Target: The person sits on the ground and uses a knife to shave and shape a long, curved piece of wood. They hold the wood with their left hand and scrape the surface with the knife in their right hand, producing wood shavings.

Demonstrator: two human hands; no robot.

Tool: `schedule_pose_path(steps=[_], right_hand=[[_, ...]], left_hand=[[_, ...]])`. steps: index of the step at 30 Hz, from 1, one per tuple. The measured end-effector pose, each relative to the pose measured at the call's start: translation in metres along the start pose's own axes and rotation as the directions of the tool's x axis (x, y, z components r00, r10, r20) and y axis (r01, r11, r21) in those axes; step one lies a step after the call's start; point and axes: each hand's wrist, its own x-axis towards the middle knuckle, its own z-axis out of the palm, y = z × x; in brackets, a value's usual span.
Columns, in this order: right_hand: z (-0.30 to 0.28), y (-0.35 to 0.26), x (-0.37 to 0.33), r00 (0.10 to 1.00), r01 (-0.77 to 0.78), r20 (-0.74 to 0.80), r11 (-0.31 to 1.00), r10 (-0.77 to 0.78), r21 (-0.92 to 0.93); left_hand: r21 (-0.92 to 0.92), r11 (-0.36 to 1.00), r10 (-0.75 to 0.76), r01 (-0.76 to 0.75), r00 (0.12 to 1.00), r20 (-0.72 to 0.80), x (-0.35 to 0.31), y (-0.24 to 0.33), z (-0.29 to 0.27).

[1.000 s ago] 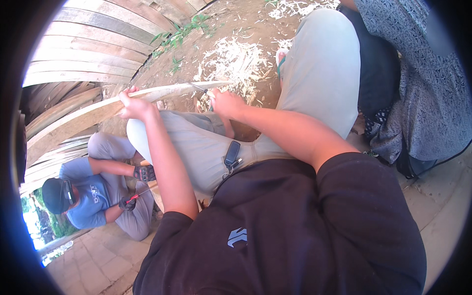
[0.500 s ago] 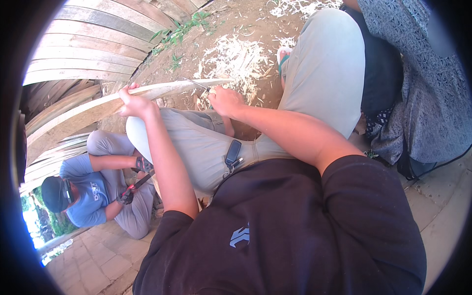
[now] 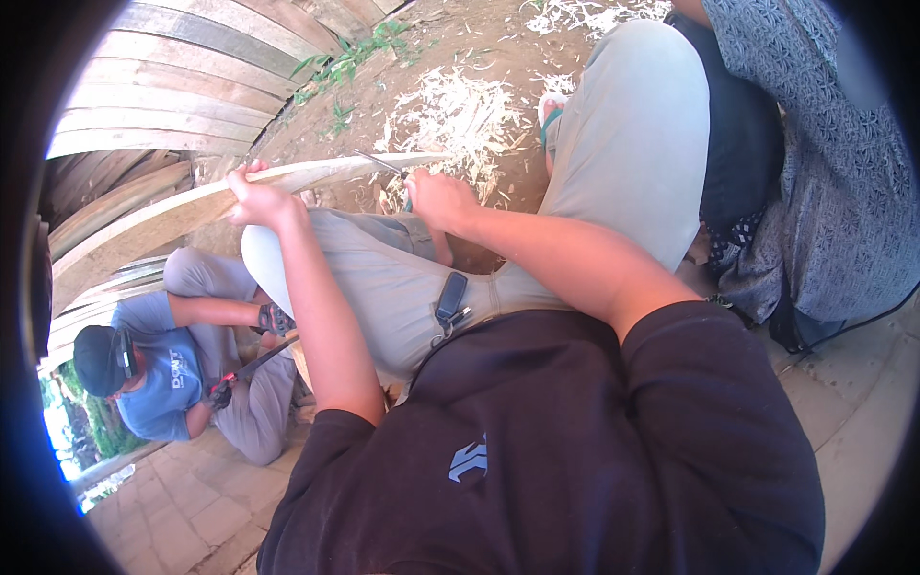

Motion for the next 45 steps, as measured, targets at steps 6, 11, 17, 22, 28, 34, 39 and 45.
schedule_pose_path(steps=[6,11,17,22,28,34,39,45], right_hand=[[0.002,0.013,0.006,1.000,0.014,0.027,0.999,-0.015,0.043],[-0.002,0.017,0.017,0.999,-0.009,-0.034,0.999,0.011,0.052],[-0.010,-0.003,-0.002,0.995,0.082,-0.068,0.987,-0.074,0.138],[0.005,0.020,0.012,0.997,0.054,-0.062,0.982,-0.043,0.180],[0.009,0.025,0.021,0.993,0.054,-0.107,0.990,-0.041,0.127],[-0.004,0.009,0.011,0.998,0.035,-0.053,0.999,-0.034,0.013],[-0.002,0.006,0.011,0.999,0.042,-0.029,0.998,-0.041,0.041],[-0.007,-0.007,0.002,0.995,0.091,-0.041,0.995,-0.090,0.046]], left_hand=[[-0.006,0.998,-0.058,0.058,0.998,0.035,0.001,-0.001,-0.002],[0.003,0.998,0.055,-0.055,0.998,-0.009,0.006,-0.011,0.001],[-0.041,0.999,0.033,-0.033,0.999,0.007,0.007,-0.007,-0.009],[-0.072,0.995,0.064,-0.065,0.998,-0.006,0.000,0.000,0.003],[-0.038,0.994,0.102,-0.102,0.995,0.003,0.001,-0.001,0.005],[-0.022,0.996,0.086,-0.086,0.996,-0.009,0.002,-0.001,0.000],[-0.088,0.991,0.105,-0.105,0.994,-0.009,-0.001,0.002,0.004],[-0.049,0.994,0.095,-0.094,0.995,0.028,0.003,-0.002,-0.002]])
